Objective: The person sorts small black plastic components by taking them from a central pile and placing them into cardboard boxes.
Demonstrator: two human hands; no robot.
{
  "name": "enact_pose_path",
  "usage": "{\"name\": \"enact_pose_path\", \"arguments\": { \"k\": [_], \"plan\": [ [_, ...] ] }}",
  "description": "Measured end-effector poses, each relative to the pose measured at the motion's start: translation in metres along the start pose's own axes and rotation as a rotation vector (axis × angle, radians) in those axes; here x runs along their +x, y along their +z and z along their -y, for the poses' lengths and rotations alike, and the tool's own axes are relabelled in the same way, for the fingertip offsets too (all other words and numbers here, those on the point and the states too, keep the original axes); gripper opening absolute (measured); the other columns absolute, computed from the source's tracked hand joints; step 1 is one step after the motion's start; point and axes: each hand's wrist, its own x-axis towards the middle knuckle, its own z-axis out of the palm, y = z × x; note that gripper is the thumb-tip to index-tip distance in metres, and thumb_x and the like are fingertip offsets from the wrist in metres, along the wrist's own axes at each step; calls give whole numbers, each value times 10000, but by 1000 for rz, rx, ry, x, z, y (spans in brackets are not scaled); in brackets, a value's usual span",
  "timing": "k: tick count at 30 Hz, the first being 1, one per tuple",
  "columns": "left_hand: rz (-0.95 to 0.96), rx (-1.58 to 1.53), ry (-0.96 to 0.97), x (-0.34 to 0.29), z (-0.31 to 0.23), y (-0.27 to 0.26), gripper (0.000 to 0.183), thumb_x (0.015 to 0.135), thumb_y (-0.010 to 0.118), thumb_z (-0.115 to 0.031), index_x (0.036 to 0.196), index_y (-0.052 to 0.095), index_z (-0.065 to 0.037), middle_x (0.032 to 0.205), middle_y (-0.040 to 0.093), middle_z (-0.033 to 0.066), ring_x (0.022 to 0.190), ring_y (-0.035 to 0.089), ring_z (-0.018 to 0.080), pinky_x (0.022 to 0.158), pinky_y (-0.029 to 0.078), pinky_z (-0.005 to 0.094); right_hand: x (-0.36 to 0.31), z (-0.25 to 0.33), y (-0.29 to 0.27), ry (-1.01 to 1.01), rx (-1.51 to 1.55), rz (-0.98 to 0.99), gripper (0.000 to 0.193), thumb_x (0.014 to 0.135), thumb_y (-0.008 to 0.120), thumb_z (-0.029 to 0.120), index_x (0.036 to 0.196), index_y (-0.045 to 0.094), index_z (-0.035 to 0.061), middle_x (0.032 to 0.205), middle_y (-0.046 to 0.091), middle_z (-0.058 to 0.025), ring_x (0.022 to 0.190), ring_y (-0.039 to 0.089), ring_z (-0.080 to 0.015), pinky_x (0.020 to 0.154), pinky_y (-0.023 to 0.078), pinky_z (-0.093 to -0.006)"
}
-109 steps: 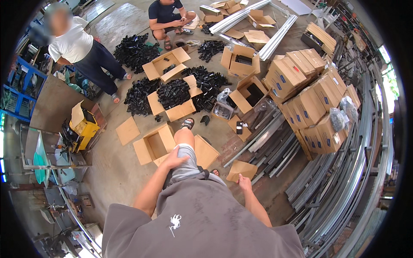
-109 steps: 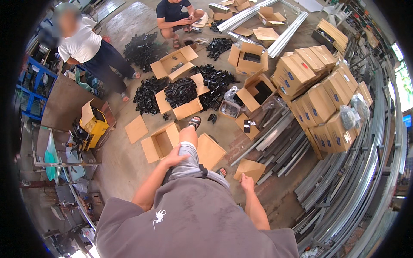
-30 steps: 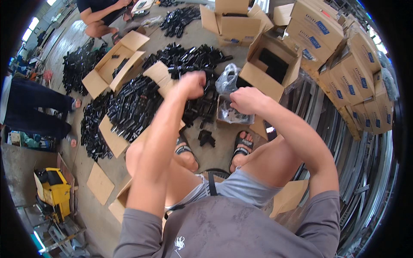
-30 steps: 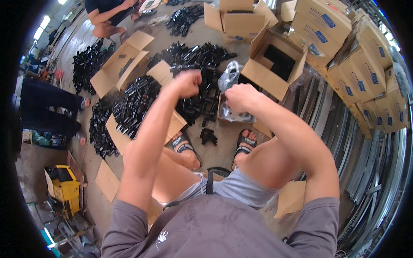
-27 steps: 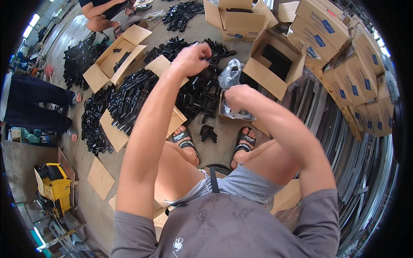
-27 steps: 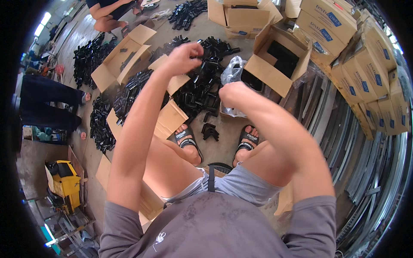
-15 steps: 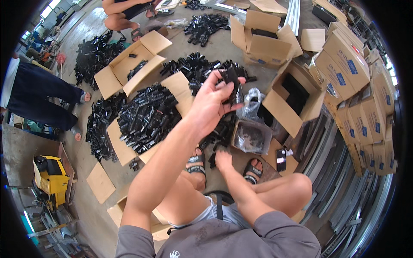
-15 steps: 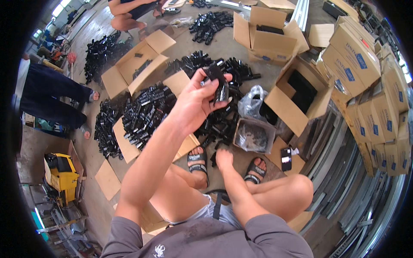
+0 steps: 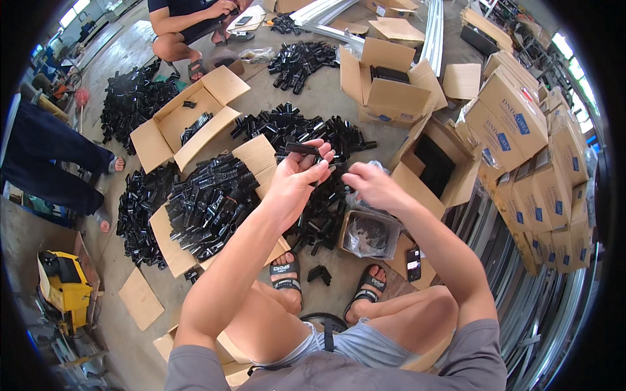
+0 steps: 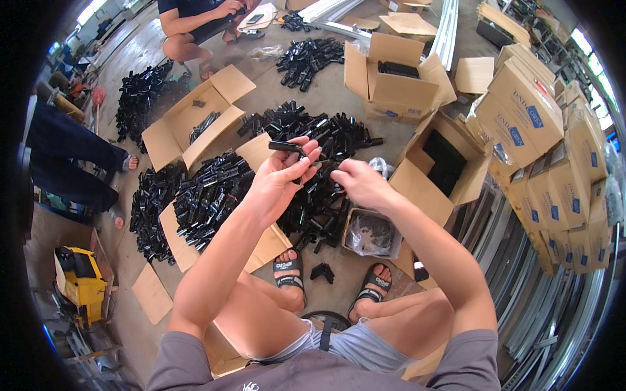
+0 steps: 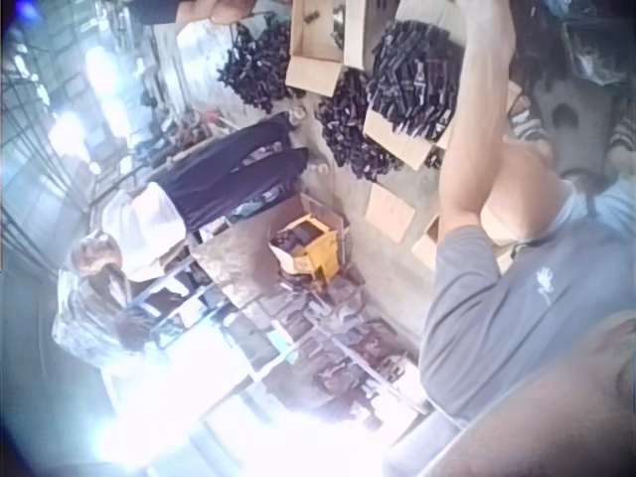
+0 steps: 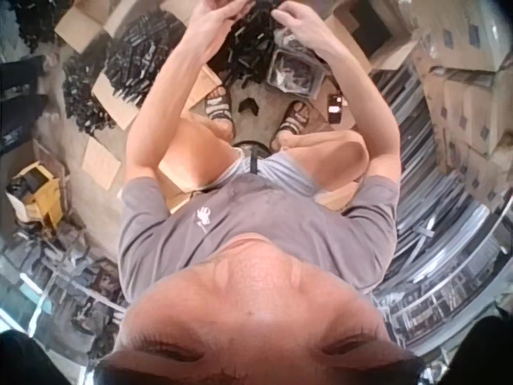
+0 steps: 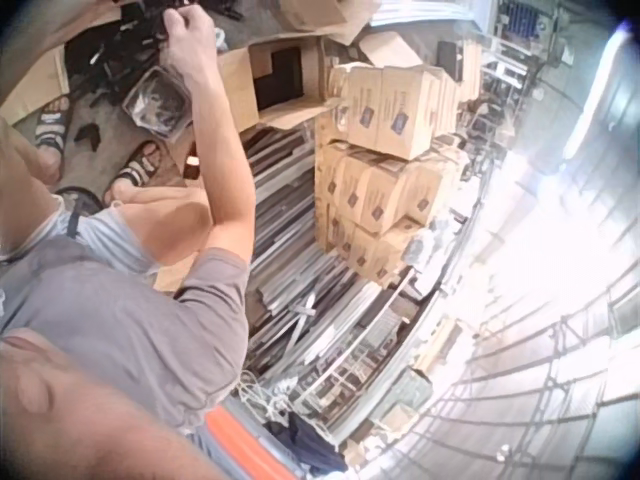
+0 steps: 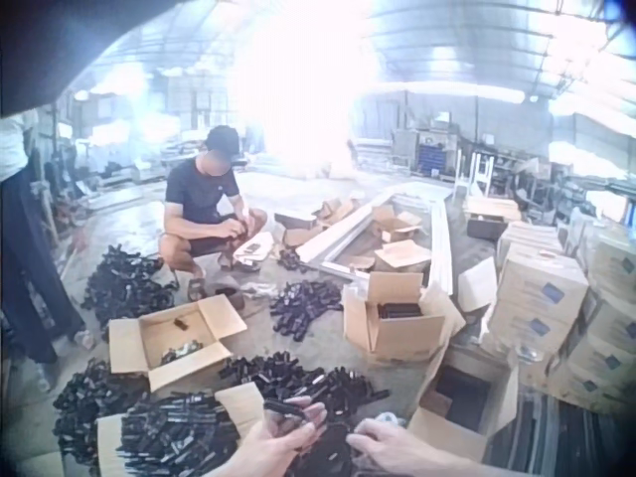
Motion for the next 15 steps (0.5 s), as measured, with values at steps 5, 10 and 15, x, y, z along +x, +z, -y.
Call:
{"name": "enact_pose_path", "arguments": {
  "k": [5,10,15],
  "plan": [
    [49,39,65,-20,-15,31,433,1037,601,-148,1443,458,-99,1405,568,103,1325,528,216,1103,455,402,-57,17,-13,73,438,-56,205,1062,557,226,1033,608,30,907,625,-21,764,596,-92,694,526,-272],
    [49,183,11,-9,-1,33,366,1063,565,-217,1397,536,-70,1390,609,80,1241,588,176,1056,476,372,-75,17,-12,-16,1181,26,238,1114,448,249,1178,591,70,1049,646,-10,913,634,-109,802,530,-281],
    [244,163,-159,-8,23,50,369,1032,629,-200,1365,577,-50,1328,645,44,1204,609,139,1057,469,327,-78,3,-17,-8,1128,101,270,1105,474,283,1229,596,76,997,654,-6,840,658,-119,746,540,-269]
  ]
}}
